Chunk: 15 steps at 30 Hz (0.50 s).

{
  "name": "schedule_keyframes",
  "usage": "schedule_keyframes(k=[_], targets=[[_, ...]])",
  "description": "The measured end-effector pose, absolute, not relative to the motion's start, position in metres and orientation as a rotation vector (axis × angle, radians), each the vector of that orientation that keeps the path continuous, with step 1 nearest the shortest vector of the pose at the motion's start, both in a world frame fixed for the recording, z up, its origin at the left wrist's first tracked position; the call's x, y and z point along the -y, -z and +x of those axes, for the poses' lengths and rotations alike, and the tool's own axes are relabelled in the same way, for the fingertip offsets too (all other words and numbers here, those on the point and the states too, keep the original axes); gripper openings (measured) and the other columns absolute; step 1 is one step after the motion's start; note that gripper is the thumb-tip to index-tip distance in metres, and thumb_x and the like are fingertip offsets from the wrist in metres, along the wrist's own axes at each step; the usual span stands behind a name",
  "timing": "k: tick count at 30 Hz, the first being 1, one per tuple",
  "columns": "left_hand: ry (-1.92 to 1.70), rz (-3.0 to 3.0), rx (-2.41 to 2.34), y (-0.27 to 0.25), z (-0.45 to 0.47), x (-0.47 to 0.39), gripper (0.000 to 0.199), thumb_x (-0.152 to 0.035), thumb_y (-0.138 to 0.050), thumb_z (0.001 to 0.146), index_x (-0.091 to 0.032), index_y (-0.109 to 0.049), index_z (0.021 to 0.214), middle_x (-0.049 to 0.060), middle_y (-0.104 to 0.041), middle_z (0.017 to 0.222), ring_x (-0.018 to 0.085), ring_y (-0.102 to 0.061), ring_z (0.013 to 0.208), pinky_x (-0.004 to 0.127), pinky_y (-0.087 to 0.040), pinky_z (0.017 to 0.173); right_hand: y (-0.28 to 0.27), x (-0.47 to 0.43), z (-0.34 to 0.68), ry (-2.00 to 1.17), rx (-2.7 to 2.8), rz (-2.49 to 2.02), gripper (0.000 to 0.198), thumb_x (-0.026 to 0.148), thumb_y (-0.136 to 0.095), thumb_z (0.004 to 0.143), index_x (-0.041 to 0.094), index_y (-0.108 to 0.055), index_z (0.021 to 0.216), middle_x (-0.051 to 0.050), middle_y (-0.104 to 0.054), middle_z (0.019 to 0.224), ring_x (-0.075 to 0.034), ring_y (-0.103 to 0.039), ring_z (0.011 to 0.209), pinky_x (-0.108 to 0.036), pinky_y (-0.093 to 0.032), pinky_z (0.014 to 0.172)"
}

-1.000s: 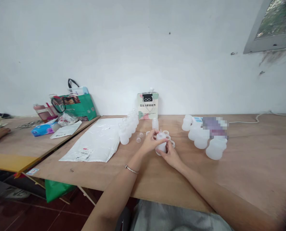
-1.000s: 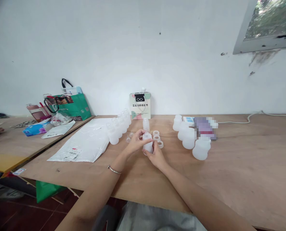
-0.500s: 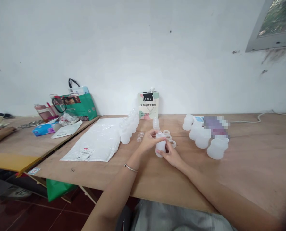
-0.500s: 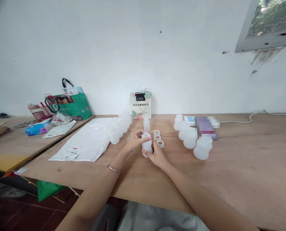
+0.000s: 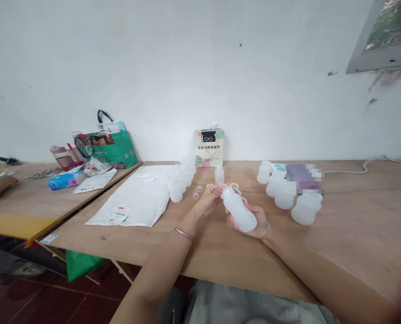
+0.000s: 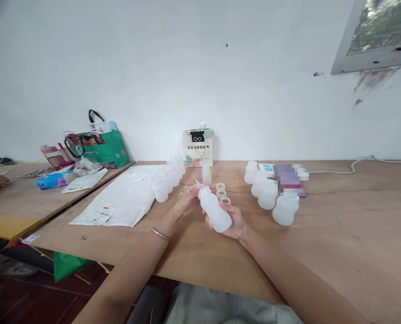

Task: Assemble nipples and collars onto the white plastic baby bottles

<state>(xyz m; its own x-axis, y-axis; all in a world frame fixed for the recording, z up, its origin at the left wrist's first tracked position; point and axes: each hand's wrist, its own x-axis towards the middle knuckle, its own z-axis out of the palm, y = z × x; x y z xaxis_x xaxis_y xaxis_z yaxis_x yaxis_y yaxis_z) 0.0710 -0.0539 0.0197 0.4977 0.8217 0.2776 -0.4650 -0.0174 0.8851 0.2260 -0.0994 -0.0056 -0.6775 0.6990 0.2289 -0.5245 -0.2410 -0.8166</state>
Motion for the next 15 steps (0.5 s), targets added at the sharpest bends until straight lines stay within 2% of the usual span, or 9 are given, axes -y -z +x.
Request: schedule_keyframes(k=[3,6,9,12,15], targets=[[-1.085,1.186,-0.386,-0.021,0.071,0.055,0.047,-0.052,-0.070,0.059,-0.011,-0.065,0.082,0.011,-0.067,0.084,0.017,-0.061,0.074,0.025,-0.044,0.064,0.001,0.103,0.224,-1.973,1.215,-0.253,0.041,0.050,-0.043,0.077,0.015,-0.059,0.089,-0.004,-0.058,0.059,-0.016,-0.050,0.052,-0.033,-0.040,0.059],[-1.058,1.206,-0.349,-0.025,0.069,0.054,0.064,-0.066,-0.061,0.058,-0.012,-0.063,0.093,0.014,-0.065,0.098,0.022,-0.061,0.083,0.028,-0.045,0.064,0.000,0.105,0.219,-1.911,1.275,-0.369,0.040,0.048,-0.048,0.077,0.016,-0.055,0.101,-0.009,-0.063,0.082,-0.021,-0.058,0.074,-0.033,-0.042,0.063],[-1.121,1.154,-0.352,-0.030,0.065,0.048,0.079,-0.078,-0.042,0.061,-0.013,-0.060,0.104,0.016,-0.060,0.113,0.025,-0.057,0.101,0.032,-0.045,0.079,0.008,0.101,0.214,-1.649,1.418,-0.586,0.051,0.040,-0.061,0.073,0.021,-0.043,0.117,-0.009,-0.061,0.102,-0.022,-0.057,0.093,-0.035,-0.045,0.077],[-1.310,1.060,-0.517,-0.030,0.059,0.037,0.061,-0.067,-0.039,0.075,-0.016,-0.060,0.101,0.013,-0.060,0.112,0.021,-0.056,0.103,0.033,-0.042,0.087,0.021,0.092,0.212,-1.257,1.551,-0.812,0.070,0.032,-0.068,0.065,0.022,-0.032,0.124,-0.009,-0.055,0.115,-0.023,-0.053,0.105,-0.039,-0.042,0.090],[-1.490,1.086,-0.713,-0.025,0.055,0.030,0.040,-0.049,-0.052,0.076,-0.015,-0.061,0.095,0.010,-0.065,0.099,0.017,-0.060,0.093,0.031,-0.043,0.083,0.032,0.083,0.211,-1.048,1.647,-0.932,0.066,0.033,-0.065,0.067,0.020,-0.031,0.123,-0.011,-0.050,0.120,-0.024,-0.051,0.109,-0.041,-0.040,0.094]])
